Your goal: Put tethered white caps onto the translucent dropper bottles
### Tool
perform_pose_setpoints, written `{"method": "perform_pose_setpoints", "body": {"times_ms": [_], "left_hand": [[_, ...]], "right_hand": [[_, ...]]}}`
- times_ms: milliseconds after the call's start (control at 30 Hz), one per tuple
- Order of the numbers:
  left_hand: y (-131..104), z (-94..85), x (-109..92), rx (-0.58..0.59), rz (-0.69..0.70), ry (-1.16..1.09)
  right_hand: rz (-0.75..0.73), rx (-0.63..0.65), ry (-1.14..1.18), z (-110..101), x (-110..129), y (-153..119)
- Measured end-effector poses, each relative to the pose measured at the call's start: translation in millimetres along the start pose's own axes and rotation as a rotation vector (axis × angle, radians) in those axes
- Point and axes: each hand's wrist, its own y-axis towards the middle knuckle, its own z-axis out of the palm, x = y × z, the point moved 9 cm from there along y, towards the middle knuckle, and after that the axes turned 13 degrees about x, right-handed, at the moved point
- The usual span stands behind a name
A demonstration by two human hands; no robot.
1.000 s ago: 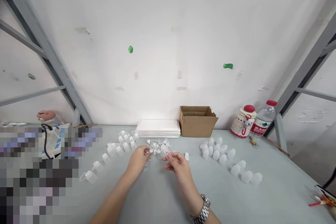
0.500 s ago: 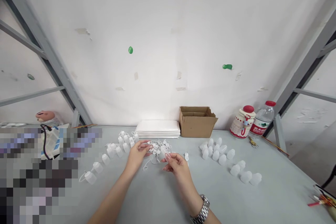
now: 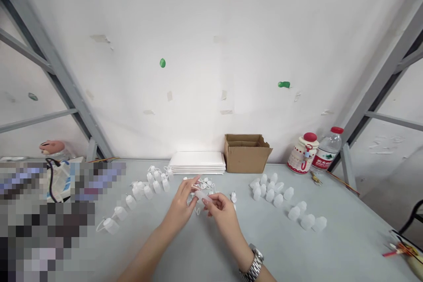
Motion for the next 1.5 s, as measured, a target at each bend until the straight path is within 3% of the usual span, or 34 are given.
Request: {"method": "perform_pose_setpoints", "body": {"times_ms": [233, 467, 567, 633, 800, 900, 1000, 1067, 1167, 1500], "left_hand": [[-1, 5.3, -4, 0.063, 0.05, 0.122], [-4, 17.9, -3, 0.171, 0.073, 0.237], [-5, 19.4, -1, 0.198, 0.06, 0.257], [-5, 18.0, -3, 0.204, 0.074, 0.261], [-3, 4.0, -20, 0.155, 0.113, 0.207], [-3, -10.5, -26, 0.056, 0.088, 0.109], [-3, -25.6, -11, -0.122, -0.028, -0.179], [-4, -22.8, 11, -0.193, -0.168, -0.483], [-4, -4.4, 33, -0.19, -0.34, -0.825], [-9, 1.7, 38, -0.251, -0.384, -0.938]], "right_hand": [[-0.106, -0.062, -0.355, -4, 13, -7], [-0.327, 0.06, -0.643, 10, 43, -17], [-0.298, 0.054, -0.58, 7, 40, -14], [-0.193, 0.032, -0.454, 2, 28, -8], [0.098, 0.106, 0.088, 5, -11, 2], [0.142, 0.126, 0.322, 10, -14, 0], [0.14, 0.118, 0.412, 11, -11, -2], [0.129, 0.115, 0.426, 11, -9, -3], [0.118, 0.097, 0.402, 10, -8, -3], [-0.054, 0.039, 0.078, 2, 3, 2]]}}
